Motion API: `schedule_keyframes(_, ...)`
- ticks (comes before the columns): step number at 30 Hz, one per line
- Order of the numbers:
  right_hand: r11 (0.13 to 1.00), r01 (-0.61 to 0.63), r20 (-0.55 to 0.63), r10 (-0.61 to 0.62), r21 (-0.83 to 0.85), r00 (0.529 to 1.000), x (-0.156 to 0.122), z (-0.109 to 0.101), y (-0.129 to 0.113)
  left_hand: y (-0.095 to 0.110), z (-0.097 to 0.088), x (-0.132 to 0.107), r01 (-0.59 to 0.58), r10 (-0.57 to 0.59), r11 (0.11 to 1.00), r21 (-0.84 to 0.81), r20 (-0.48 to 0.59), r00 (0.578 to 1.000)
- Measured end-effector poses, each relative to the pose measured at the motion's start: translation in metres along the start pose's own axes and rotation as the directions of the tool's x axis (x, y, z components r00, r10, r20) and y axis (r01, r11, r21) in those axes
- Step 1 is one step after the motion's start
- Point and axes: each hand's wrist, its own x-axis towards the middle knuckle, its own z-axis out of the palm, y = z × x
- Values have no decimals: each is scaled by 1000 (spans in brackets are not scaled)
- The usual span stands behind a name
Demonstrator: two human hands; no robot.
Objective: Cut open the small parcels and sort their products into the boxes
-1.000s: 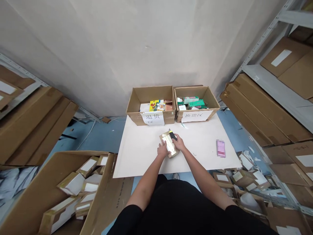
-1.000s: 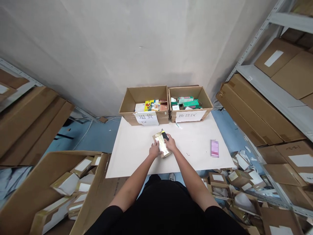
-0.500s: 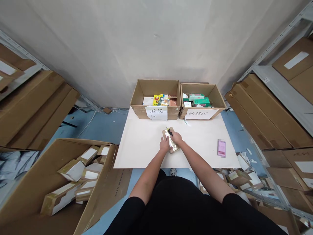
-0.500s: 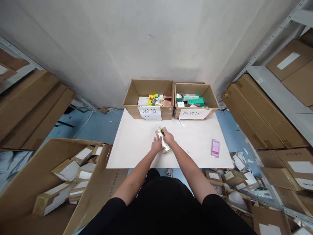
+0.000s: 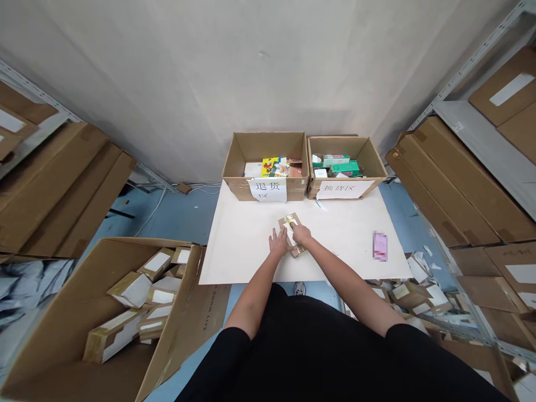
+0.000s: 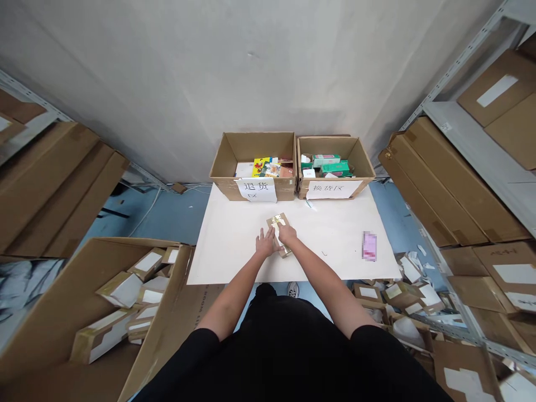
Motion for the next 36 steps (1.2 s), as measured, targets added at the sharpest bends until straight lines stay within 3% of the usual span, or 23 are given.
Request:
schedule_keyframes(3, 997, -65, 35, 67, -48, 997, -25, 7, 8, -2, 1, 0, 10, -10, 1000, 17, -14, 1000)
schedule_keyframes(10, 988, -108, 115, 120, -107, 986, -110, 31, 47, -1, 4, 3, 17, -12, 997, 72, -67, 998)
schedule_keyframes(13, 988, -103, 116, 116, -113, 986, -131, 37, 56, 0, 2, 4, 16, -10, 997, 79, -74, 997)
schedule_keyframes(16, 993, -111, 72, 114, -49, 991, -145, 37, 72, 4, 0, 2, 32, -25, 996, 86, -82, 996)
schedule_keyframes(18, 985, -129, 0, 129, 115, 992, -155, 40, 92, 12, 3, -1, 42, -33, 995, 89, -101, 994)
schedule_keyframes(20, 894, -152, -71, 199, 422, 977, -164, 45, 115, 26, 9, -4, 49, -37, 994, 98, -125, 992)
schedule_keyframes(22, 672, -155, -112, 337, 725, 935, -169, 55, 135, 45, 18, -7, 86, -70, 990, 111, -138, 988)
schedule_keyframes(24, 436, -93, -144, 480, 895, 865, -168, 66, 146, 63, 25, -9, 133, -117, 983, 126, -123, 985)
schedule_keyframes(26, 294, 10, -182, 567, 956, 803, -162, 76, 150, 77, 28, -9, 131, -117, 980, 152, -96, 988)
schedule_keyframes(29, 203, 67, -174, 576, 977, 799, -149, 84, 151, 80, 25, -6, 41, -17, 977, 210, -113, 993)
schedule_keyframes(33, 214, -47, -75, 529, 976, 845, -138, 85, 158, 65, 21, -1, -116, 137, 965, 237, -78, 987)
schedule_keyframes(36, 203, -43, -56, 456, 978, 888, -134, 84, 164, 56, 25, 2, -142, 151, 964, 225, -20, 988)
